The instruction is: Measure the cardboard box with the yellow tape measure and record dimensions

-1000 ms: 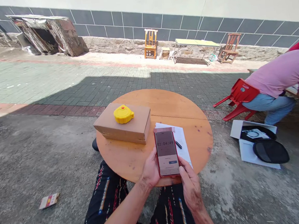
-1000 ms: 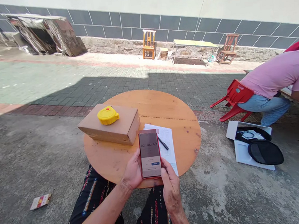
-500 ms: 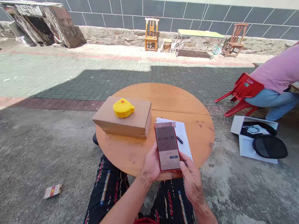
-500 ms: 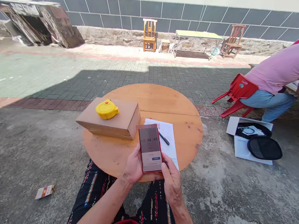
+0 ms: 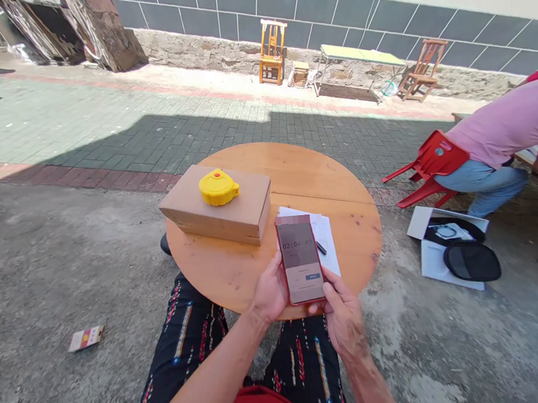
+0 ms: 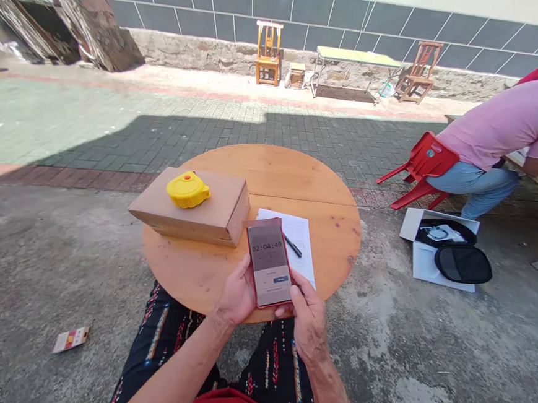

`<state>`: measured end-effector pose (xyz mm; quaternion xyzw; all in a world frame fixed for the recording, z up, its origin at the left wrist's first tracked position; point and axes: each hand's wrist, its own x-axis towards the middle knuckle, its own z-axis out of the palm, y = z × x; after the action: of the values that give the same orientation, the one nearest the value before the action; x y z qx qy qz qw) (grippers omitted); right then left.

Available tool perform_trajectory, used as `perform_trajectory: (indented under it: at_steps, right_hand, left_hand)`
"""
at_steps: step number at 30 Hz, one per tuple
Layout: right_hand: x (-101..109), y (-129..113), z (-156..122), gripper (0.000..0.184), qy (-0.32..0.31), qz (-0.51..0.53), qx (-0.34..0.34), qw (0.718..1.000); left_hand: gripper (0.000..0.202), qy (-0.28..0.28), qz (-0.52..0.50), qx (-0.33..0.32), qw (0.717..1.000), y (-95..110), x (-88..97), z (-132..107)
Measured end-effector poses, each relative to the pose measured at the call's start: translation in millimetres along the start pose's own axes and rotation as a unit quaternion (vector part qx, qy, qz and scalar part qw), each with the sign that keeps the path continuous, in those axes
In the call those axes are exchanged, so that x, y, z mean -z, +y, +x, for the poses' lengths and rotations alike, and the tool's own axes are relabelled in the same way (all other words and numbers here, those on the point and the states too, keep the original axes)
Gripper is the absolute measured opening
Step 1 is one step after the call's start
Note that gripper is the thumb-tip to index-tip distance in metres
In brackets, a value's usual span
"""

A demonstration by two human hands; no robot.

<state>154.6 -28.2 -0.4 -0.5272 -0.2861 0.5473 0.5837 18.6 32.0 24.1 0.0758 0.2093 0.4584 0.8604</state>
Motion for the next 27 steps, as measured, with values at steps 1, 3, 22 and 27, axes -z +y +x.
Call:
perform_trajectory:
  at_steps: [1, 3, 22, 27]
  right_hand:
    - [-1.0, -2.3, -0.4, 0.041, -0.003, 0.005, -0.001, 1.0]
    - [-3.2, -6.2, -0.8, 0.042, -0.005, 0.01, -0.001, 1.0]
    - [73.8, -78.8, 114.7, 0.035, 0.04, -0.112, 0.071, 0.99]
    - [63.8, -91.7, 144.2, 0.036, -0.003, -0.149, 0.045, 0.988]
  left_hand:
    - [0.047, 0.001, -0.001, -0.003, 1.0, 0.1, -0.6, -0.3]
    - [0.046, 0.007, 0.001, -0.008, 1.0, 0.0, -1.8, -0.8]
    - [0.034, 0.039, 0.04, -0.055, 0.997, -3.8, 8.9, 9.4]
    - [0.037, 0.039, 0.032, -0.057, 0.997, -7.2, 6.8, 7.7]
